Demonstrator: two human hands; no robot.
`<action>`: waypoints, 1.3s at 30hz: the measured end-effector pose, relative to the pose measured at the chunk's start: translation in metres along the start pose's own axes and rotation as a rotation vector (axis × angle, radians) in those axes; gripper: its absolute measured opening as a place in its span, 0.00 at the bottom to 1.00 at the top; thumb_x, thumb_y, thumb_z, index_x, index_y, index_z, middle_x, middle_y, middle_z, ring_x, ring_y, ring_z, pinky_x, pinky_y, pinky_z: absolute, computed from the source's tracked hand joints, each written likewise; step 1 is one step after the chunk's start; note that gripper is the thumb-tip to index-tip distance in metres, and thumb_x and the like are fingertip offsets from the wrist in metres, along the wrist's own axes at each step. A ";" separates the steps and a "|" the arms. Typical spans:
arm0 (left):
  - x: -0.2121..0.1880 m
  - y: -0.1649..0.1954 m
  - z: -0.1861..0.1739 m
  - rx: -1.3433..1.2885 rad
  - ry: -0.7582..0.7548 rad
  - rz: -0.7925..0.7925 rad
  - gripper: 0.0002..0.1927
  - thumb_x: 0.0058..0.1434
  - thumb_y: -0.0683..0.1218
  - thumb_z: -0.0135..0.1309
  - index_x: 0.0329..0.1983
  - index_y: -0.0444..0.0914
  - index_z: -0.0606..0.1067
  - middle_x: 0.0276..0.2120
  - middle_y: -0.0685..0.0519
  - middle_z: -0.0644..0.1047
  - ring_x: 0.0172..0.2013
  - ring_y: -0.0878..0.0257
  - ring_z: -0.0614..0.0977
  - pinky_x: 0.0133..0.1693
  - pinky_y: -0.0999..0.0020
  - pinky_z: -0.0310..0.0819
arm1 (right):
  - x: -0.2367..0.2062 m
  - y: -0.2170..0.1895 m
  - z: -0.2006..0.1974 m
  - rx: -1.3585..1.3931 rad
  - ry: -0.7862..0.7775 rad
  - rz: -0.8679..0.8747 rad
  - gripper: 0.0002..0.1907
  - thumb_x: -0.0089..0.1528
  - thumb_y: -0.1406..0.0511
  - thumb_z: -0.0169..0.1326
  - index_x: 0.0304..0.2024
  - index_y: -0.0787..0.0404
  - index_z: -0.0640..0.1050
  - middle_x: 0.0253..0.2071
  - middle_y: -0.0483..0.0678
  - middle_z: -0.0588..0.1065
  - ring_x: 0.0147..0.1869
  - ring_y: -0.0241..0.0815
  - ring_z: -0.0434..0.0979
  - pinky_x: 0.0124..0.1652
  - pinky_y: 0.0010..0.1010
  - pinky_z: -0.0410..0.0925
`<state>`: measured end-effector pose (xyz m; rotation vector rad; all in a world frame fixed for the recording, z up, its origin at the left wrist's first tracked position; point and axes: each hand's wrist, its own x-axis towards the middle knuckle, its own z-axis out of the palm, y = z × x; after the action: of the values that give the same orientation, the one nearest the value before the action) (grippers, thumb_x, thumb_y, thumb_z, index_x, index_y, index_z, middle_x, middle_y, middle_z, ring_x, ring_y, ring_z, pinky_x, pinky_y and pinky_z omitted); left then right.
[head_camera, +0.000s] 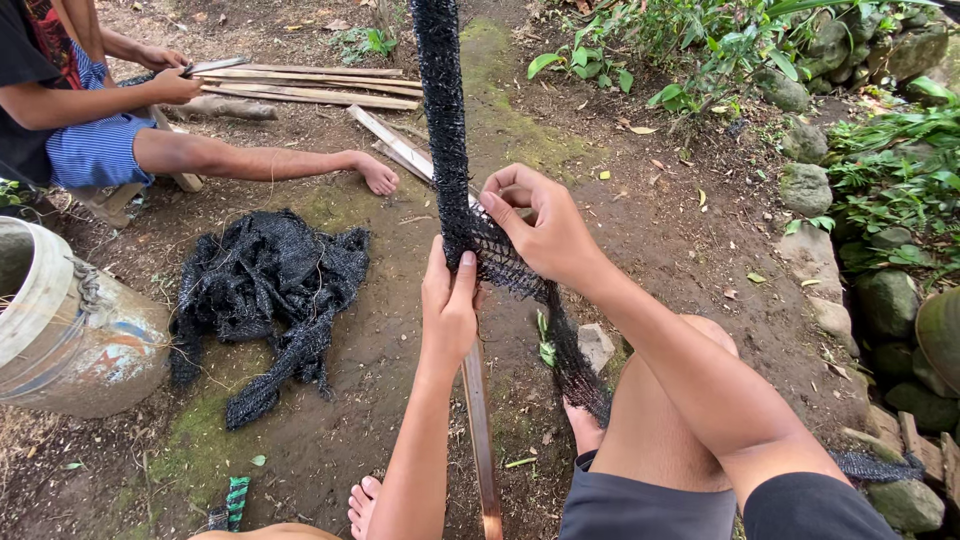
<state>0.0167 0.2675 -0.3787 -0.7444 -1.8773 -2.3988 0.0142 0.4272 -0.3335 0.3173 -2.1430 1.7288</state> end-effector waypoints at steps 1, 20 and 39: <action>0.000 0.001 -0.001 -0.049 -0.001 -0.022 0.08 0.75 0.42 0.42 0.53 0.37 0.69 0.29 0.61 0.68 0.24 0.75 0.67 0.25 0.77 0.61 | 0.000 0.000 0.000 -0.028 0.006 -0.008 0.08 0.70 0.64 0.54 0.44 0.63 0.74 0.30 0.37 0.75 0.30 0.21 0.66 0.28 0.18 0.60; -0.007 0.006 -0.001 -0.269 0.014 -0.039 0.20 0.72 0.45 0.42 0.64 0.34 0.68 0.34 0.57 0.74 0.25 0.73 0.72 0.21 0.77 0.61 | -0.008 -0.006 -0.010 -0.013 -0.136 -0.074 0.09 0.73 0.62 0.49 0.45 0.61 0.72 0.26 0.34 0.67 0.27 0.22 0.60 0.26 0.22 0.54; -0.007 -0.002 0.021 -0.332 0.129 -0.028 0.12 0.75 0.49 0.44 0.42 0.35 0.71 0.25 0.56 0.73 0.17 0.71 0.72 0.16 0.74 0.60 | -0.008 -0.006 -0.043 -0.174 -0.184 -0.233 0.09 0.70 0.63 0.57 0.39 0.63 0.75 0.22 0.33 0.65 0.26 0.24 0.57 0.26 0.24 0.51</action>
<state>0.0300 0.2855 -0.3794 -0.5584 -1.4713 -2.7384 0.0299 0.4672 -0.3234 0.6714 -2.2618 1.4224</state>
